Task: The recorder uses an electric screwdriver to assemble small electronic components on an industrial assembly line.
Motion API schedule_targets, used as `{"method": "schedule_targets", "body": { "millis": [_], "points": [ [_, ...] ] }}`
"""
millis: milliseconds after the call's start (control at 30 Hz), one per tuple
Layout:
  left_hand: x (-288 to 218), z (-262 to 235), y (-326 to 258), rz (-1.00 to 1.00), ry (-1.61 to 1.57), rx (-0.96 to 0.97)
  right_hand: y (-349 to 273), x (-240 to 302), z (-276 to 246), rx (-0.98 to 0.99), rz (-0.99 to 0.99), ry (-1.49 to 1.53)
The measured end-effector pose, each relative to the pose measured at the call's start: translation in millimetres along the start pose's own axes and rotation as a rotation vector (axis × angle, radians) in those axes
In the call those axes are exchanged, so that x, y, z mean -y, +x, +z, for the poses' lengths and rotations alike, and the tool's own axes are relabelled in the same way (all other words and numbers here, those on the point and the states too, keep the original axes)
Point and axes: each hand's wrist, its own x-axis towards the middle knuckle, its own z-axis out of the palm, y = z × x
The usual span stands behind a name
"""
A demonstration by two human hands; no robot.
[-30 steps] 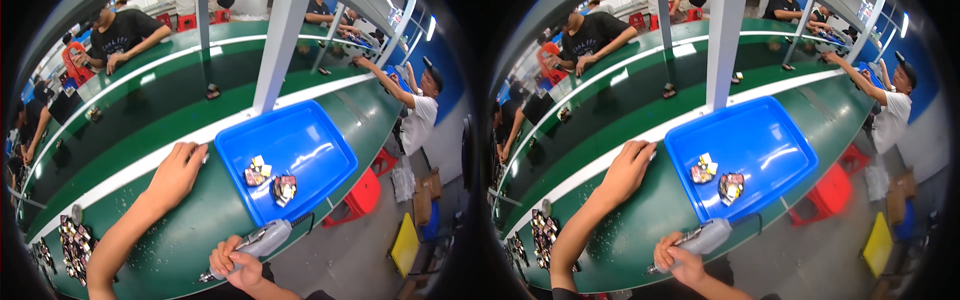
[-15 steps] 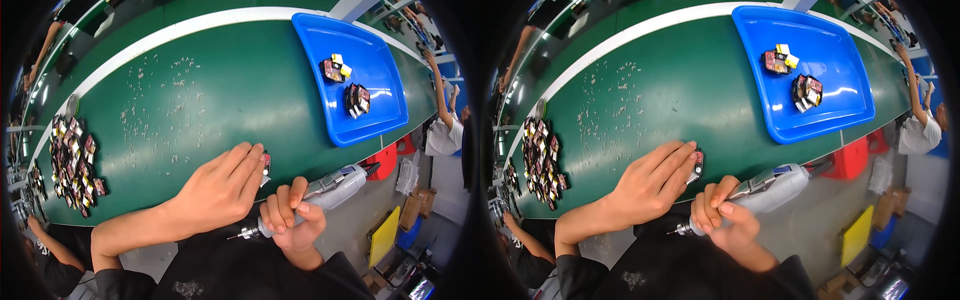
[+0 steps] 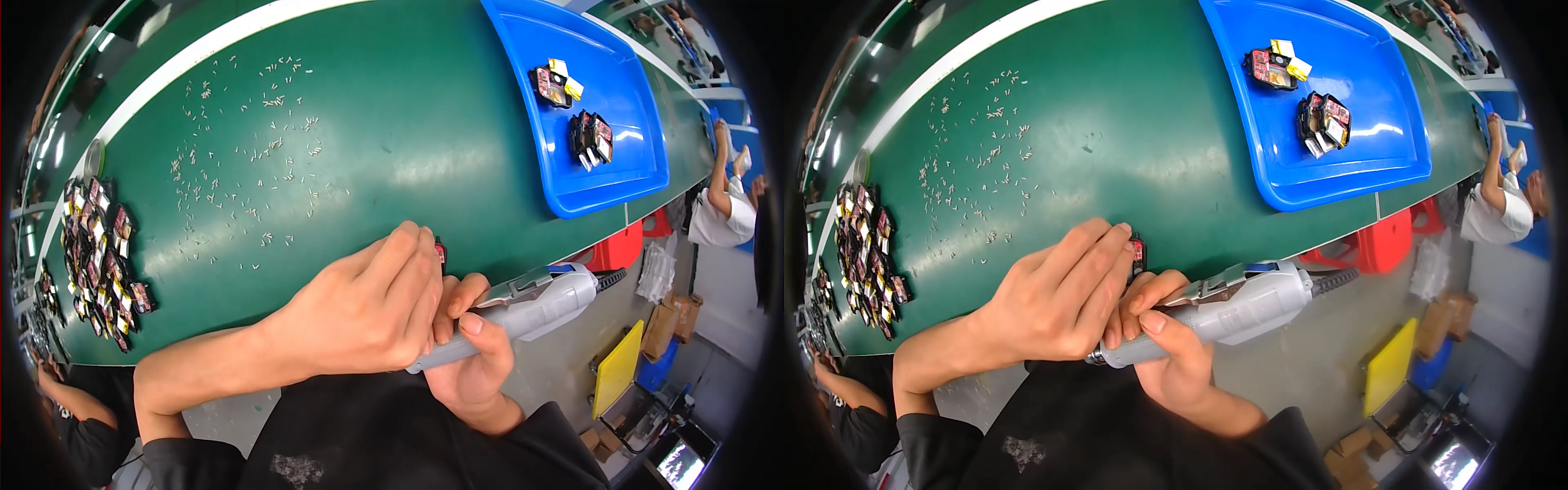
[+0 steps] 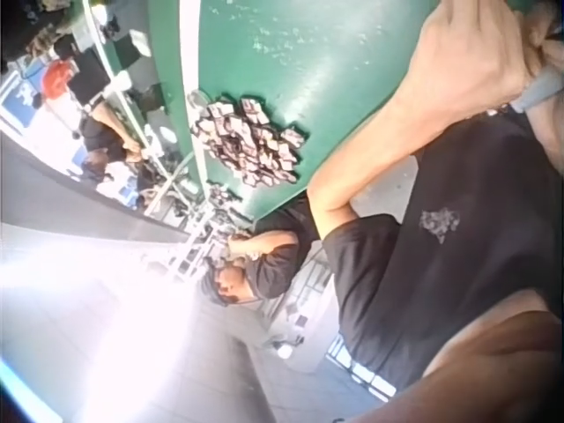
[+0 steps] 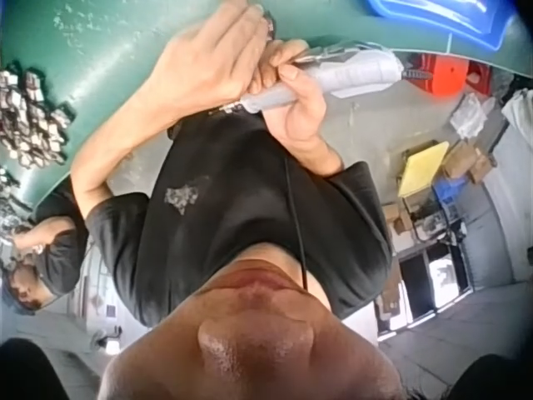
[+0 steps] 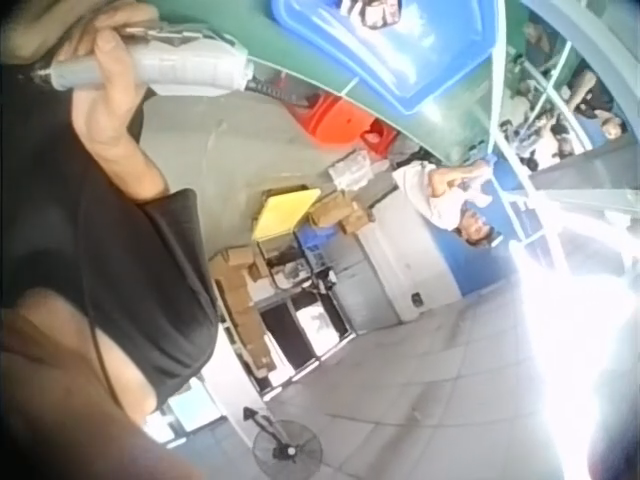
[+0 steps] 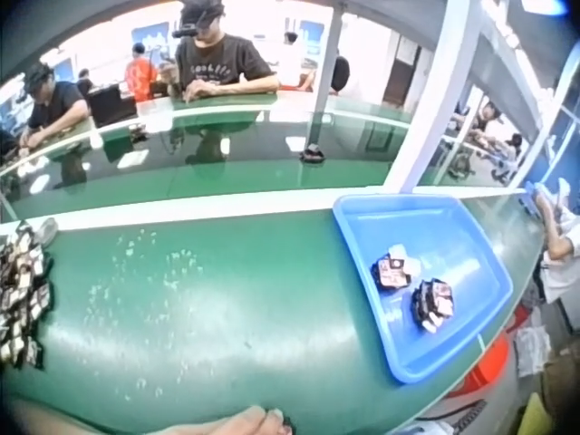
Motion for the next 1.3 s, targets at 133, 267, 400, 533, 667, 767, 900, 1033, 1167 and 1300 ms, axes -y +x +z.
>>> {"method": "schedule_targets", "body": {
  "millis": [133,267,400,533,667,767,900,1033,1167,1300],
  "points": [
    [-5.2,-2.0,0.5,-0.038,-0.036,0.013,-0.1,1.5,-2.9,-0.011,0.027,0.064],
    [-3.1,-1.1,-3.0,-0.050,-0.070,0.039,2.7,6.6,-6.5,0.027,0.038,0.027],
    [-3.6,-1.5,-6.4,-0.066,-0.098,0.054,4.8,31.0,-7.0,0.086,0.058,0.073],
    [-7.2,-1.3,-13.6,-0.076,-0.047,0.074,26.7,67.3,5.0,0.234,-0.181,-0.123],
    [-9.2,4.1,-15.9,-0.028,0.055,0.022,42.1,83.9,20.3,0.276,-0.342,-0.233],
    [-10.3,4.8,-15.7,-0.045,0.058,0.020,54.1,83.8,23.1,0.319,-0.402,-0.307],
    [-10.6,4.3,-14.1,-0.054,0.067,0.037,62.0,81.4,21.2,0.308,-0.387,-0.319],
    [-10.0,5.0,-14.6,-0.057,0.049,0.043,64.8,80.3,21.5,0.285,-0.354,-0.420],
    [-8.2,3.9,-15.2,-0.057,0.014,0.050,63.6,81.2,25.5,0.328,-0.323,-0.474],
    [-8.6,6.8,-17.3,-0.084,0.001,0.002,64.5,81.1,25.0,0.326,-0.311,-0.488]
  ]
}}
